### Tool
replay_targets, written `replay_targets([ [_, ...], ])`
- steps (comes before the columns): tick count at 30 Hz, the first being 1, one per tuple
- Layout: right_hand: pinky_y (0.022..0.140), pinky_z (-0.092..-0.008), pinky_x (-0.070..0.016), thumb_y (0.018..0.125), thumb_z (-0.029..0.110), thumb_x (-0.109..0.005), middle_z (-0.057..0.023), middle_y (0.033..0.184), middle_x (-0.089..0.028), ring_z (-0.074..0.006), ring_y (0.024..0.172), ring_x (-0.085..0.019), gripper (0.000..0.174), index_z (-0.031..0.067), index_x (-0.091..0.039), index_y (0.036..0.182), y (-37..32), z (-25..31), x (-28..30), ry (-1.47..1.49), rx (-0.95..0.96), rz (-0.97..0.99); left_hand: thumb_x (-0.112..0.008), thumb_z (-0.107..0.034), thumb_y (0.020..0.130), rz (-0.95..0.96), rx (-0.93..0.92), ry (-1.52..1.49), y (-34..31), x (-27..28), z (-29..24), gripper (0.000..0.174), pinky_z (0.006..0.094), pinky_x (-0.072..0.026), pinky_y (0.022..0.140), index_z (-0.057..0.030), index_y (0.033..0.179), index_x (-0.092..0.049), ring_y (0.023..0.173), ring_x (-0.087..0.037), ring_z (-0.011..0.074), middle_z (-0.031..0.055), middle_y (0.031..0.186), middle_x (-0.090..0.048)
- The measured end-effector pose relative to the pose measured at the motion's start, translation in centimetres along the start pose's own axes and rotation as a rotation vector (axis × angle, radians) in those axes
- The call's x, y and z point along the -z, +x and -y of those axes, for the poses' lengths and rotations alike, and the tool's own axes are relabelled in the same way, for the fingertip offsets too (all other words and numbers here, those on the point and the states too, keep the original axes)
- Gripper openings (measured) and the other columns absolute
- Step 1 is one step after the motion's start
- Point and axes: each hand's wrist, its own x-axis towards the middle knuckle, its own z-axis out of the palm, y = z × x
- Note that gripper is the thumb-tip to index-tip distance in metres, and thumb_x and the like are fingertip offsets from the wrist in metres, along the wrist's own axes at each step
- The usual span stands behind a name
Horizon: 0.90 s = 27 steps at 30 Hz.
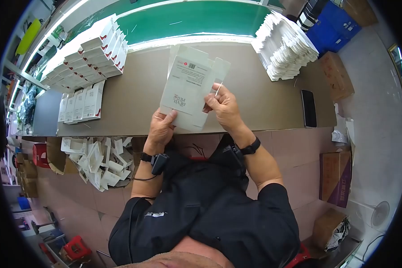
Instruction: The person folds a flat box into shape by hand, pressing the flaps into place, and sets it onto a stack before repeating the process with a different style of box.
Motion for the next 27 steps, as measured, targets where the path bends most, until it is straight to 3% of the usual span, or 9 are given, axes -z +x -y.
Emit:
replay_targets([
  [4, 0.074, -0.0254, -0.0554, 0.103, 0.014, -0.060, -0.0109, 0.104, -0.072, -0.0119, 0.083, -0.067, 0.054, -0.0080, -0.040, 0.148, 0.0, 0.5, 0.5, -0.083, 0.008, 0.006, -0.062, -0.016, 0.103, -0.018, -0.032, -0.078, 0.1, -0.4, -2.3, 0.040, 0.0335, -0.0553, 0.098, -0.0001, 0.138, -0.053, 0.112, -0.066, 0.0192, 0.0121, 0.128, -0.065],
  [8, 0.082, -0.0261, -0.0551, 0.103, 0.016, -0.062, -0.0140, 0.110, -0.071, -0.0142, 0.092, -0.068, 0.061, -0.0097, -0.033, 0.150, -0.3, 0.5, -0.3, -0.181, -0.064, 0.078, -0.057, -0.021, 0.106, -0.004, -0.028, 0.005, 0.1, -1.4, -3.0, 0.043, 0.0334, -0.0528, 0.098, 0.0004, 0.142, -0.048, 0.115, -0.063, 0.0186, 0.0124, 0.130, -0.062],
  [11, 0.094, -0.0299, -0.0528, 0.103, 0.018, -0.063, -0.0173, 0.118, -0.068, -0.0187, 0.107, -0.066, 0.071, -0.0094, -0.023, 0.154, -0.2, -1.1, -1.3, -0.168, -0.007, 0.031, -0.056, -0.028, 0.107, 0.028, -0.076, 0.305, 0.0, -2.2, -1.7, 0.049, 0.0345, -0.0484, 0.102, 0.0010, 0.144, -0.044, 0.120, -0.058, 0.0189, 0.0135, 0.132, -0.060],
  [15, 0.096, -0.0315, -0.0517, 0.100, 0.028, -0.069, -0.0200, 0.125, -0.065, -0.0200, 0.108, -0.065, 0.085, -0.0106, -0.017, 0.155, -0.3, -0.5, -2.4, -0.140, 0.024, 0.009, -0.059, -0.033, 0.105, 0.012, -0.100, 0.418, -0.5, -2.8, -1.4, 0.056, 0.0357, -0.0446, 0.106, 0.0008, 0.145, -0.040, 0.124, -0.055, 0.0204, 0.0148, 0.134, -0.057],
  [16, 0.096, -0.0315, -0.0517, 0.100, 0.028, -0.069, -0.0200, 0.125, -0.065, -0.0200, 0.108, -0.065, 0.085, -0.0106, -0.017, 0.155, -0.4, -0.7, -2.5, -0.140, 0.022, 0.010, -0.059, -0.033, 0.105, 0.011, -0.099, 0.418, -0.5, -2.9, -1.4, 0.056, 0.0357, -0.0446, 0.106, 0.0008, 0.145, -0.040, 0.124, -0.055, 0.0204, 0.0148, 0.134, -0.057],
  [19, 0.107, -0.0371, -0.0457, 0.099, 0.031, -0.068, -0.0206, 0.140, -0.054, -0.0240, 0.128, -0.055, 0.085, -0.0075, -0.018, 0.156, -0.3, -1.5, -2.5, -0.215, 0.053, 0.066, -0.060, -0.037, 0.104, 0.051, -0.085, 0.459, -0.5, -3.1, -1.4, 0.064, 0.0378, -0.0427, 0.108, 0.0001, 0.150, -0.035, 0.130, -0.050, 0.0238, 0.0175, 0.142, -0.051],
  [24, 0.109, -0.0377, -0.0433, 0.099, 0.034, -0.069, -0.0198, 0.145, -0.050, -0.0238, 0.132, -0.051, 0.085, -0.0062, -0.021, 0.156, -0.1, -0.7, -2.9, -0.466, 0.186, 0.111, -0.054, -0.043, 0.105, 0.050, -0.162, 0.648, -0.4, -3.4, -0.7, 0.070, 0.0387, -0.0404, 0.110, 0.0001, 0.154, -0.029, 0.136, -0.045, 0.0262, 0.0192, 0.147, -0.046],
  [27, 0.111, -0.0368, -0.0417, 0.099, 0.035, -0.067, -0.0183, 0.143, -0.051, -0.0235, 0.132, -0.051, 0.080, -0.0052, -0.025, 0.155, 0.1, -0.4, -2.1, -0.269, -0.004, 0.154, -0.043, -0.051, 0.107, 0.083, -0.109, 0.403, -0.7, -2.9, -0.7, 0.072, 0.0405, -0.0381, 0.113, -0.0008, 0.157, -0.026, 0.141, -0.040, 0.0272, 0.0203, 0.150, -0.042],
])
